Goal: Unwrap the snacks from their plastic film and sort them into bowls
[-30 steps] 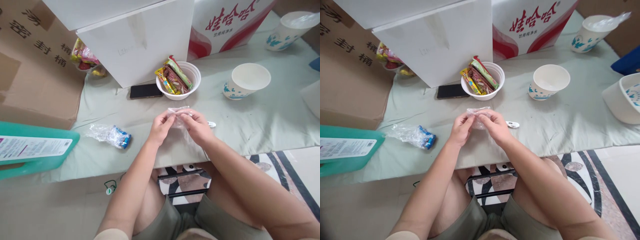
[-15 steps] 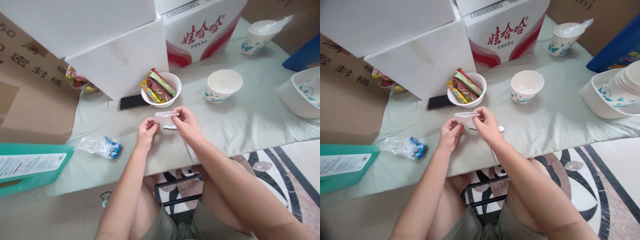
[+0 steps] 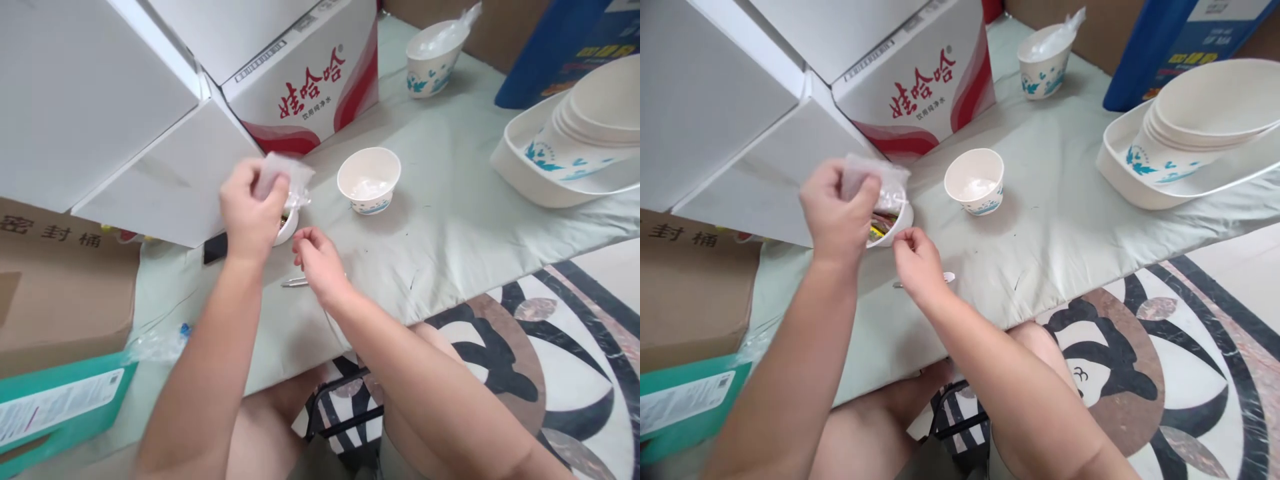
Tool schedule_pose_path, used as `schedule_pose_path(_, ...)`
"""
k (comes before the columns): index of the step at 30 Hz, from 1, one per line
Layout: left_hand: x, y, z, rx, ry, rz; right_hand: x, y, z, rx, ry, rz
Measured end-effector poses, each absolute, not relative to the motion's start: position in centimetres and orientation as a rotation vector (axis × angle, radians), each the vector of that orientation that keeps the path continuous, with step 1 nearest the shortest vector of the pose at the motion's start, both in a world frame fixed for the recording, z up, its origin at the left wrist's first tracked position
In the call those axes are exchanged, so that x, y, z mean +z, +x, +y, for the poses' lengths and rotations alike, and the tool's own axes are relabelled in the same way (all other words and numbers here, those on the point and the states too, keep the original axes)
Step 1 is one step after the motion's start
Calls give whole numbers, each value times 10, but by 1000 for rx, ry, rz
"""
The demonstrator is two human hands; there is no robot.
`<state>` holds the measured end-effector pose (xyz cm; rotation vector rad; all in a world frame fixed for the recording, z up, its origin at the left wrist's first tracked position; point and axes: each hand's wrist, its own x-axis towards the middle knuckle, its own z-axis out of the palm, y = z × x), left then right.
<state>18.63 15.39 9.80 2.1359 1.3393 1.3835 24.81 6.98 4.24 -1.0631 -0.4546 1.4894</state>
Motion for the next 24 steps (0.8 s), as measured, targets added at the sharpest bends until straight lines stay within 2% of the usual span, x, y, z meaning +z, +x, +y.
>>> schedule_pose_path(4, 114, 264, 186, 868, 2535, 1180, 39, 247, 72, 1505, -1005, -474)
schedule_pose_path(9, 79, 318, 208, 228, 2637, 1028, 44, 253, 75, 1596, -872, -340)
schedule_pose_path(13, 57, 331, 225, 24, 2340, 1159, 52, 261, 77, 1634, -835, -257)
schedule_pose_path(18, 68, 343, 226, -434, 2127, 1291, 51, 254, 74, 1663, -762, -319)
schedule_pose_path(24, 72, 350, 222, -574, 1980, 1310, 48, 247, 72, 1654, -745, -346)
